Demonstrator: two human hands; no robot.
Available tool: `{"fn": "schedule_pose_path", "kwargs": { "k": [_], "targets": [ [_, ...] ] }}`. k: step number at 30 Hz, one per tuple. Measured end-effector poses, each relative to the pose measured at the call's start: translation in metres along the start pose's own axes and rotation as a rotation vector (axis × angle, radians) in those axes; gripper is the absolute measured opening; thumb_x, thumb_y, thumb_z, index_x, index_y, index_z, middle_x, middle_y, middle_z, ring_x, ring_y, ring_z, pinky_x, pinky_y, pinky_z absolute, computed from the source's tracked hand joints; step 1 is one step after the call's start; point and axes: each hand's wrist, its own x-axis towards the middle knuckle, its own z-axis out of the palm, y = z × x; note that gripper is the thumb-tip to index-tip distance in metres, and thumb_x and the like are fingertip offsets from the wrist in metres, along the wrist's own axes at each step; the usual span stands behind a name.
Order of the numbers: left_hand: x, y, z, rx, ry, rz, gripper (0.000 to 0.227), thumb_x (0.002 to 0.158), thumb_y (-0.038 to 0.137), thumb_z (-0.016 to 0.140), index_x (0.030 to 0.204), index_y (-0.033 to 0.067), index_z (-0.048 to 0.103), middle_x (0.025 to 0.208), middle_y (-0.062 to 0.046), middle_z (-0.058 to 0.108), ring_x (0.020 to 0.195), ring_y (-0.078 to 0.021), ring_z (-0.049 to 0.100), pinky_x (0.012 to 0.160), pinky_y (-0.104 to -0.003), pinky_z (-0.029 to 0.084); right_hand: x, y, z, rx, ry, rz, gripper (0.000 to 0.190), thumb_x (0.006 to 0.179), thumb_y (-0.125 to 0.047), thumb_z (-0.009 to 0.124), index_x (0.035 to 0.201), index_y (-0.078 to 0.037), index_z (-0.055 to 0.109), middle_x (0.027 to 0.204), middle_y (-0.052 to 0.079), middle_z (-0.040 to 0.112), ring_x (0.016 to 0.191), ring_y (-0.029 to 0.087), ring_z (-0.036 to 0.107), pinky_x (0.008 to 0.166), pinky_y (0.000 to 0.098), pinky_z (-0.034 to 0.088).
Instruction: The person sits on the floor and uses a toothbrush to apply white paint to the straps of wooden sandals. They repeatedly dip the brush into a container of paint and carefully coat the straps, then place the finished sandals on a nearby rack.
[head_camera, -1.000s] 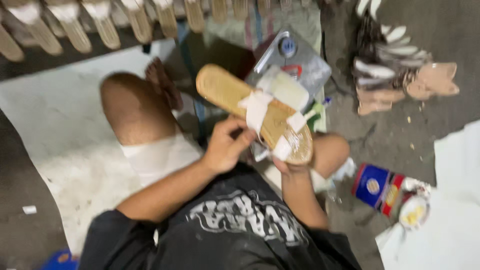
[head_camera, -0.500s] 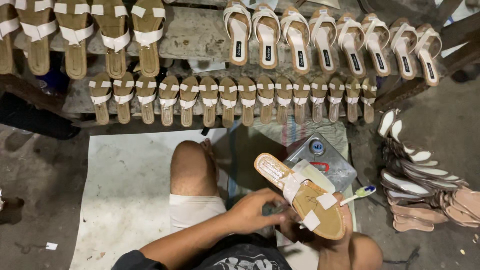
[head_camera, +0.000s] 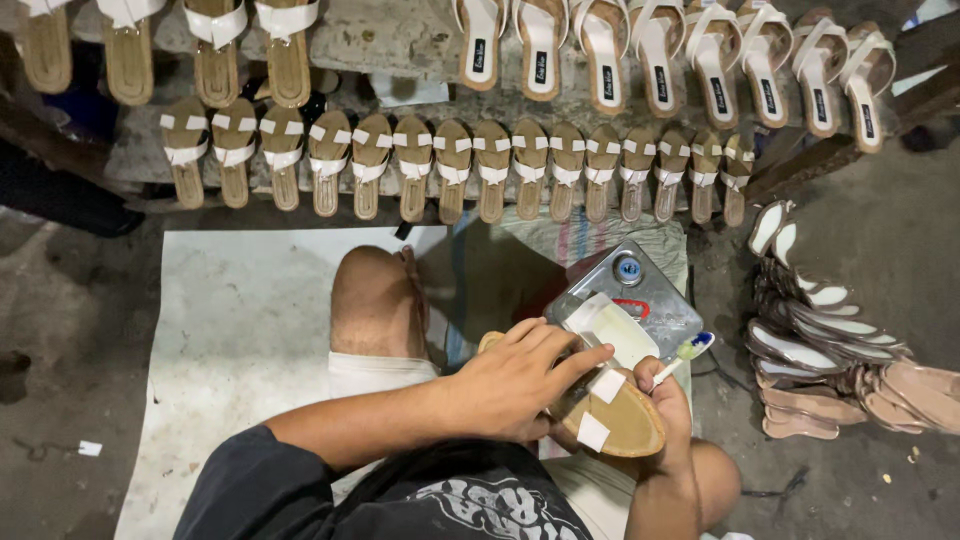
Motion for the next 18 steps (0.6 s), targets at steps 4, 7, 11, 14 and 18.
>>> {"fn": "schedule_pose_path", "kwargs": {
  "k": [4,7,11,14,18],
  "targets": [
    [-0.002,0.000,0.010,-0.013,-0.026,-0.072,0.107,0.061,0.033,0.089,0.152,0.0026,0.041,0.114,-0.015,0.057,0.112,-0.0336,0.056,0.105,-0.047,0.039,0.001,-0.005,-0.005,0.084,0.012,0.053,0.018,0.102,-0.009,0.064,0.101,-0.010,0.046,0.098,0.014,0.065,0.088,0.023,0.066,0.074,0.0363,0.056],
    [-0.005,-0.008,0.016,-0.057,0.105,-0.066,0.101,0.067,0.036,0.090,0.149,0.0024,0.042,0.116,-0.017,0.059,0.111,-0.0353,0.056,0.101,-0.050,0.040,0.002,-0.009,-0.012,0.031,0.126,0.006,0.018,0.104,-0.012,0.063,0.103,-0.004,0.048,0.098,0.016,0.066,0.084,0.022,0.066,0.070,0.0347,0.055],
    [0.000,-0.052,0.012,-0.038,0.400,-0.130,0.092,0.067,0.025,0.083,0.145,-0.0023,0.042,0.122,-0.020,0.062,0.114,-0.0399,0.061,0.102,-0.049,0.047,0.008,-0.016,-0.037,-0.367,0.427,-0.149,0.015,0.101,-0.018,0.057,0.100,-0.010,0.045,0.100,0.025,0.073,0.066,0.020,0.065,0.065,0.0309,0.055],
    [0.014,-0.120,-0.011,0.073,0.576,-0.400,0.077,0.067,0.022,0.084,0.131,-0.0016,0.047,0.114,-0.023,0.063,0.107,-0.0430,0.063,0.095,-0.049,0.051,0.008,-0.016,-0.068,-0.612,0.595,-0.302,0.021,0.104,-0.013,0.059,0.101,-0.011,0.039,0.103,0.027,0.069,0.063,0.020,0.066,0.057,0.0284,0.051],
    [0.039,-0.227,-0.068,0.270,0.877,-0.568,0.104,0.074,0.023,0.092,0.153,-0.0016,0.028,0.140,-0.028,0.052,0.125,-0.0466,0.054,0.105,-0.055,0.043,-0.005,0.010,-0.102,-0.849,0.640,-0.386,0.022,0.104,-0.006,0.060,0.100,-0.008,0.039,0.099,0.026,0.069,0.060,0.018,0.061,0.055,0.0277,0.050]
  ]
}}
